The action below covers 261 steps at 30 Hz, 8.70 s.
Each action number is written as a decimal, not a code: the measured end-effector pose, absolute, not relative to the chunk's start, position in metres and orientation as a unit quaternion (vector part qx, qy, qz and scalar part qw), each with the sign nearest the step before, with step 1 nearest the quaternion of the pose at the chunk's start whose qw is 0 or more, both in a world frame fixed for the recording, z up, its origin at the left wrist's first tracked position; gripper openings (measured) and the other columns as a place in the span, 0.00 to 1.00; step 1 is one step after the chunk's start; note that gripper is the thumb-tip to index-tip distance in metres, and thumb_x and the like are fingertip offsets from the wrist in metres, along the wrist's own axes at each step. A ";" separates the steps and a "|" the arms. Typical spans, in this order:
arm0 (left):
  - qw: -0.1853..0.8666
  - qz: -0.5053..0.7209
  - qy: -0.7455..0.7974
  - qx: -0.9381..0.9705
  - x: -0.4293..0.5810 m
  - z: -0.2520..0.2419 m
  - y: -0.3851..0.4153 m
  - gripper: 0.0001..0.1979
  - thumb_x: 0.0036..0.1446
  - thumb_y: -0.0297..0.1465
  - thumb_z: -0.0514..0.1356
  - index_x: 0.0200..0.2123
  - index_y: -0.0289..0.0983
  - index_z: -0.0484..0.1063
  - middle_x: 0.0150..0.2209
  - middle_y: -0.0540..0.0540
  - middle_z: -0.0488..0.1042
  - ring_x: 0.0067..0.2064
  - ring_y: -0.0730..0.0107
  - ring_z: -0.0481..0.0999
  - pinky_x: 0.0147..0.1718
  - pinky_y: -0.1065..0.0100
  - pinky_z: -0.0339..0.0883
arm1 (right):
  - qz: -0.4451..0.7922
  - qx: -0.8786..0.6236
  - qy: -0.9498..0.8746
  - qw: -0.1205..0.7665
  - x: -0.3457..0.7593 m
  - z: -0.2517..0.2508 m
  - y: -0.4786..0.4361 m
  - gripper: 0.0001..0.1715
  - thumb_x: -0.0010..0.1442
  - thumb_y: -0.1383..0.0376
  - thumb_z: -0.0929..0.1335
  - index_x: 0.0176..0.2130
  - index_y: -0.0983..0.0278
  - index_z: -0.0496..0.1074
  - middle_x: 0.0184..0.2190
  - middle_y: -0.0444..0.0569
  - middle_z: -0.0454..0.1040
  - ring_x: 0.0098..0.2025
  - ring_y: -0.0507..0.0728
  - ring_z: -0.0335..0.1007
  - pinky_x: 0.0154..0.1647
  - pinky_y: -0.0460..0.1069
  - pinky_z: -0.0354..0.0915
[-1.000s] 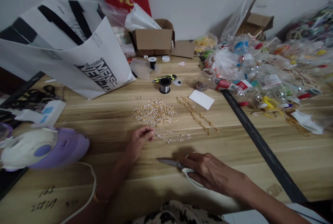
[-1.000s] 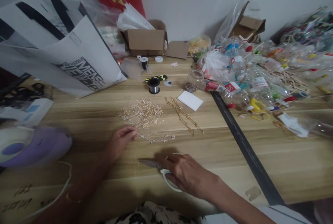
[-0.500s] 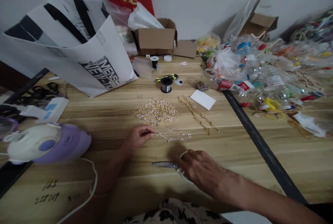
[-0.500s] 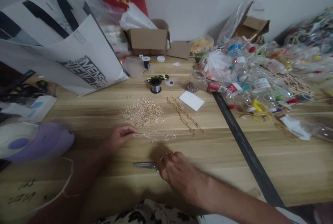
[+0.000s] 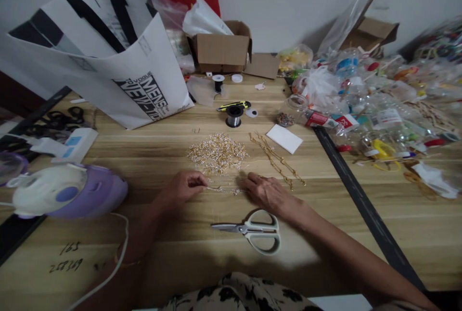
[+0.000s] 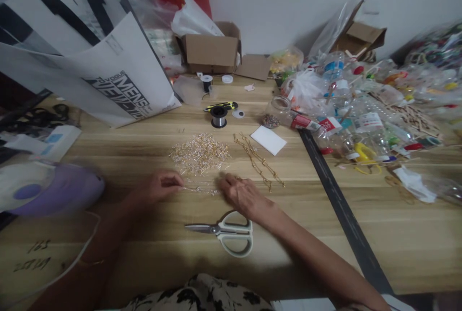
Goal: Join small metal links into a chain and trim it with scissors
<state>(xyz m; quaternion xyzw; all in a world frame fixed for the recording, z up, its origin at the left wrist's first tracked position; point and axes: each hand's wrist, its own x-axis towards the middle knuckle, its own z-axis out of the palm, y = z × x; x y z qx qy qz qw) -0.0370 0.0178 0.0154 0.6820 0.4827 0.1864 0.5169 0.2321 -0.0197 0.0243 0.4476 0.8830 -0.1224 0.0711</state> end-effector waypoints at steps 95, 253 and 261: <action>0.325 0.013 0.422 0.846 -0.023 0.020 0.004 0.04 0.50 0.25 0.55 0.26 0.35 0.69 0.27 0.48 0.69 0.30 0.70 0.66 0.29 0.71 0.56 | -0.316 0.462 0.820 -0.119 0.279 0.024 -0.017 0.04 0.62 0.70 0.63 0.36 0.65 0.68 0.32 0.43 0.69 0.31 0.49 0.63 0.32 0.44 0.57; 0.292 0.177 0.389 0.855 0.063 0.004 -0.003 0.06 0.58 0.25 0.55 0.28 0.35 0.68 0.28 0.50 0.72 0.30 0.73 0.70 0.32 0.71 0.63 | -0.313 0.507 0.786 -0.168 0.272 0.008 -0.023 0.05 0.63 0.69 0.61 0.36 0.66 0.66 0.27 0.45 0.68 0.26 0.49 0.60 0.29 0.44 0.54; 0.372 0.185 0.433 0.800 0.065 0.010 0.001 0.05 0.52 0.24 0.57 0.26 0.35 0.70 0.25 0.51 0.72 0.28 0.74 0.69 0.28 0.73 0.62 | -0.397 0.525 0.727 -0.195 0.271 -0.004 -0.020 0.02 0.57 0.69 0.65 0.34 0.66 0.68 0.22 0.40 0.67 0.22 0.47 0.58 0.24 0.42 0.51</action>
